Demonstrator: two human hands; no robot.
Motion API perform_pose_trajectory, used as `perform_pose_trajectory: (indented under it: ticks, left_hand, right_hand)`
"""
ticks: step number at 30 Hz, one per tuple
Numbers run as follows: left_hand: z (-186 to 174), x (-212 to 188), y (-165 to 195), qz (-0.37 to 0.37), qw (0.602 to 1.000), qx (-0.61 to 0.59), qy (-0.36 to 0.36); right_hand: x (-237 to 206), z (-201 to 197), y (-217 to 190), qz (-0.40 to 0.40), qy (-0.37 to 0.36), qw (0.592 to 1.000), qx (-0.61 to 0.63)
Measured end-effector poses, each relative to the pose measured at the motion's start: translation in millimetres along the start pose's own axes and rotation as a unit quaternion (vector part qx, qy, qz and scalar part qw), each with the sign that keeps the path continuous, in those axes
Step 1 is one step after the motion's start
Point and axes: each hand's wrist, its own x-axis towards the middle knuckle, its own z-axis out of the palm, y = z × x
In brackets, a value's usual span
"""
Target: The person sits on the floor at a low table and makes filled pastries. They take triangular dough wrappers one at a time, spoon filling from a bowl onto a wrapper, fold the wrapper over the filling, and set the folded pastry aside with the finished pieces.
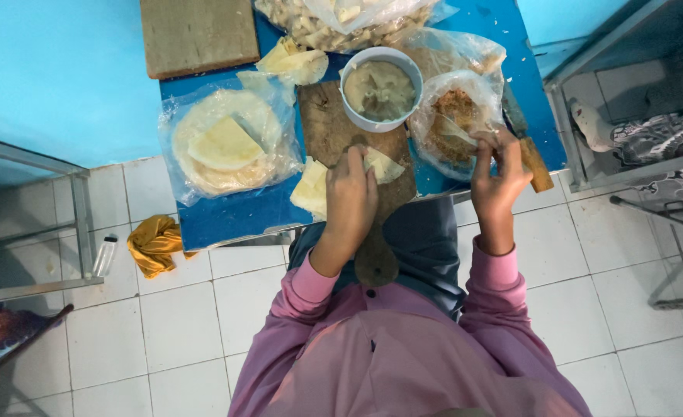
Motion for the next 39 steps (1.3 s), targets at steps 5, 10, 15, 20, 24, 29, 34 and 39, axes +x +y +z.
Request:
perform_pose_trajectory:
  ticks: [5, 10, 15, 20, 24, 29, 34, 39]
  left_hand:
    - [-2, -2, 0, 0.003, 1.0, 0.014, 0.002]
    - [-6, -1, 4, -0.003, 0.998, 0.063, -0.004]
    - [-13, 3, 7, 0.018, 0.996, 0.09, 0.017]
    - [-18, 4, 7, 0.02, 0.998, 0.06, -0.002]
    - [-19, 5, 6, 0.017, 0.999, 0.043, -0.001]
    - [-20, 4, 6, 0.018, 0.999, 0.03, 0.004]
    - [-21, 5, 6, 0.017, 1.0, 0.004, 0.014]
    - [-19, 4, 4, 0.019, 1.0, -0.001, 0.021]
  right_hand:
    - [2, -1, 14, 0.106, 0.042, 0.987, 0.117]
    - [11, -11, 24, 0.158, 0.068, 0.969, 0.177]
    - [7, -17, 10, 0.18, 0.074, 0.957, 0.217]
    - [-1, -9, 1, 0.226, 0.044, 0.94, 0.253]
    - [-8, 3, -2, 0.264, 0.014, 0.909, 0.321]
    - [-21, 14, -19, 0.171, -0.036, 0.94, 0.291]
    - [-23, 11, -39, -0.021, -0.064, 0.982, 0.179]
    - [-22, 4, -44, -0.173, -0.048, 0.982, 0.059]
